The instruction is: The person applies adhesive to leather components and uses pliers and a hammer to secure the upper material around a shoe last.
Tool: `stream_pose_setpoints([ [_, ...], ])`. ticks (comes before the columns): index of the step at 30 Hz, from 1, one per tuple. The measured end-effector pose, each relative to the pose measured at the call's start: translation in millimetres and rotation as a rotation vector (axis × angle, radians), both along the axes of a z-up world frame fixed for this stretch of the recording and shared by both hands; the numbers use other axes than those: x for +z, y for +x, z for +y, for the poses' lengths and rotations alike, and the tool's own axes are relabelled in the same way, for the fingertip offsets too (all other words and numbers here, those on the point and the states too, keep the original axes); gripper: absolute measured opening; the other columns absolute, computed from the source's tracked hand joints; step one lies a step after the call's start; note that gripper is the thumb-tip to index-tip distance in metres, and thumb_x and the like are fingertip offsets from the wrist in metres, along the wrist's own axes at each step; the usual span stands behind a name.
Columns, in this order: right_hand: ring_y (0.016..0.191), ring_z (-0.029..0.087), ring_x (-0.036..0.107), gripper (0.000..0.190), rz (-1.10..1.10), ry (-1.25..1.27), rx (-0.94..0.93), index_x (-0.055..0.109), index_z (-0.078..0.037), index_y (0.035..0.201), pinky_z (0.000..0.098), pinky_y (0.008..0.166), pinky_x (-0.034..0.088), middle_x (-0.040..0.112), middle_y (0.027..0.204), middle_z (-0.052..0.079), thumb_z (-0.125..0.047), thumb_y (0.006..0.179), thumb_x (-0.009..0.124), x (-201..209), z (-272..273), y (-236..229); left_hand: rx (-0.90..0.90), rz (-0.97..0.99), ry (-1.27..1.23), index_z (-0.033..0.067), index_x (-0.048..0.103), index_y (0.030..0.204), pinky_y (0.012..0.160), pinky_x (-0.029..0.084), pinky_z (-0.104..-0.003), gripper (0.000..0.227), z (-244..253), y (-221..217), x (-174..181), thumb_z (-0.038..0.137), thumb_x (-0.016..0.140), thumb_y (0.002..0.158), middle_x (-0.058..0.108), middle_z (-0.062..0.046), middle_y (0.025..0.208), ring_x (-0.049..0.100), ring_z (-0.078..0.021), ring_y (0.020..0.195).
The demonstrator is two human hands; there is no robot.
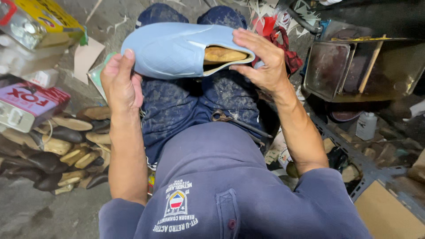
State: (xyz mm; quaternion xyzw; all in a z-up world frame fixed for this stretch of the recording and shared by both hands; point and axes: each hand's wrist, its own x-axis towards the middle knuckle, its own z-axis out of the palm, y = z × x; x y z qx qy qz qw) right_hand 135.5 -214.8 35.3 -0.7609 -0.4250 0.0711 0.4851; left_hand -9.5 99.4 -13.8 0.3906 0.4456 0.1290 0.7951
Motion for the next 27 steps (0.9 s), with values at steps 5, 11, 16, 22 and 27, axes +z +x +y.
stream_pose_setpoints([
  [5, 0.132, 0.043, 0.061, 0.058, 0.035, -0.003, -0.028, 0.058, 0.008, 0.136, 0.0493, 0.120, 0.046, 0.060, 0.139, 0.030, -0.014, 0.091, 0.089, -0.8, 0.6, -0.5, -0.065, -0.035, 0.152, 0.0052, 0.067, 0.085, 0.071, 0.052, -0.028, 0.034, 3.2, 7.4, 3.8, 0.032, 0.088, 0.080, 0.065, -0.001, 0.076, 0.059, -0.0100, 0.075],
  [11, 0.131, 0.044, 0.063, 0.053, -0.053, -0.205, 0.066, 0.060, 0.009, 0.138, 0.0496, 0.117, 0.048, 0.062, 0.139, 0.032, -0.021, 0.100, 0.082, 35.3, 12.4, 7.8, -0.038, -0.145, 0.098, 0.0041, 0.069, 0.107, 0.086, 0.061, -0.036, 0.044, -4.6, -1.7, 6.4, 0.034, 0.088, 0.081, 0.075, -0.011, 0.102, 0.070, -0.0193, 0.096],
  [16, 0.130, 0.046, 0.064, 0.051, -0.079, -0.248, 0.072, 0.061, 0.010, 0.138, 0.0514, 0.115, 0.050, 0.062, 0.138, 0.033, -0.018, 0.101, 0.082, 41.9, 19.7, 4.9, -0.010, -0.096, 0.082, 0.0087, 0.063, 0.085, 0.068, 0.055, -0.033, 0.030, -3.5, -4.2, 4.2, 0.031, 0.083, 0.084, 0.063, -0.002, 0.077, 0.060, -0.0126, 0.076],
  [22, 0.132, 0.048, 0.061, 0.051, 0.017, -0.174, 0.098, 0.059, 0.013, 0.137, 0.0519, 0.119, 0.047, 0.060, 0.138, 0.037, -0.011, 0.099, 0.082, 32.1, 20.1, 6.0, -0.007, -0.115, -0.203, 0.0065, 0.064, 0.085, 0.071, 0.055, -0.034, 0.023, 13.4, 2.3, -8.1, 0.022, 0.080, 0.085, 0.069, -0.006, 0.081, 0.065, -0.0172, 0.077],
  [27, 0.135, 0.048, 0.059, 0.050, 0.072, -0.177, 0.072, 0.057, 0.013, 0.138, 0.0515, 0.121, 0.046, 0.058, 0.140, 0.039, -0.006, 0.098, 0.082, 31.9, 19.8, 4.4, -0.018, -0.144, -0.274, 0.0111, 0.064, 0.076, 0.064, 0.056, -0.032, 0.022, 14.9, 3.1, -10.5, 0.021, 0.082, 0.084, 0.067, -0.002, 0.075, 0.063, -0.0147, 0.070],
])
